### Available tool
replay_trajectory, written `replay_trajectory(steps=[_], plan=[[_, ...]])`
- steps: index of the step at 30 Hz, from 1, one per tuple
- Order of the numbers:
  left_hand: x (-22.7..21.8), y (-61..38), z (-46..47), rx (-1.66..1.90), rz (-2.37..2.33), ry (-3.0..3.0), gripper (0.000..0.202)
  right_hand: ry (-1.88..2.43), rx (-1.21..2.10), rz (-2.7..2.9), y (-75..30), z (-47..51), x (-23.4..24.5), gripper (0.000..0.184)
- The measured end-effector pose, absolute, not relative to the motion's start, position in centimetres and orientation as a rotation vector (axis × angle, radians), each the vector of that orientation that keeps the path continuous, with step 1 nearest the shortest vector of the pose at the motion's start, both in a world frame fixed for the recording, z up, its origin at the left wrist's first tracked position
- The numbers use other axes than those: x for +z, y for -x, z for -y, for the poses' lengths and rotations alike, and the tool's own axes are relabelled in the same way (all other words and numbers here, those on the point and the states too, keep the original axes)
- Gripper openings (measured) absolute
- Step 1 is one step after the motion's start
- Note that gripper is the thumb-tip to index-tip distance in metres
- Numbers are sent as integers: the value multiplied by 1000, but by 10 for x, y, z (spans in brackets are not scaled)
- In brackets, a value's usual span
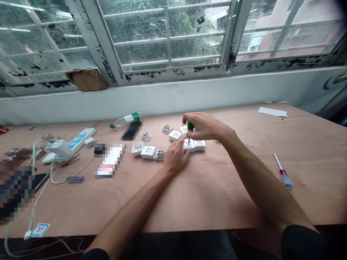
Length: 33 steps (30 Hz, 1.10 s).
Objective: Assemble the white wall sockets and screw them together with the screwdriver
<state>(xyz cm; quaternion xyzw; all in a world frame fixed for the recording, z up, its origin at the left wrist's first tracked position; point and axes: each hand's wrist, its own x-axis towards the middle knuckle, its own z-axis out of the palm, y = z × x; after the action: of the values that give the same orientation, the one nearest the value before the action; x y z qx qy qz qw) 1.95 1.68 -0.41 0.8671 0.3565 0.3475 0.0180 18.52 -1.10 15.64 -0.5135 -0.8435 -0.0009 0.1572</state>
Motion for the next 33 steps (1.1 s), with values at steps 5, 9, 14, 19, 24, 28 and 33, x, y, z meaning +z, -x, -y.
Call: replay_trajectory(steps=[5,9,14,19,24,28,33], plan=[[-5,-19,-18,1088,-1083,-2689,58,1606,-112,2358,-182,9,154,23],[-4,-19,-17,1089,-1097,-2685,54,1589,-130,2349,-182,11,154,24],[-3,-20,-16,1062,-1099,-2690,54,1509,-23,2380,-182,11,154,32],[-4,-19,-17,1064,-1071,-2701,53,1714,-206,2287,-176,10,152,20],[-3,-19,-16,1034,-1103,-2697,50,1553,-80,2348,-178,11,152,28],[-3,-20,-17,1052,-1089,-2696,54,1630,-143,2303,-176,9,150,23],[-2,-20,-14,1043,-1160,-2708,51,1643,-202,2297,-175,10,149,24]])
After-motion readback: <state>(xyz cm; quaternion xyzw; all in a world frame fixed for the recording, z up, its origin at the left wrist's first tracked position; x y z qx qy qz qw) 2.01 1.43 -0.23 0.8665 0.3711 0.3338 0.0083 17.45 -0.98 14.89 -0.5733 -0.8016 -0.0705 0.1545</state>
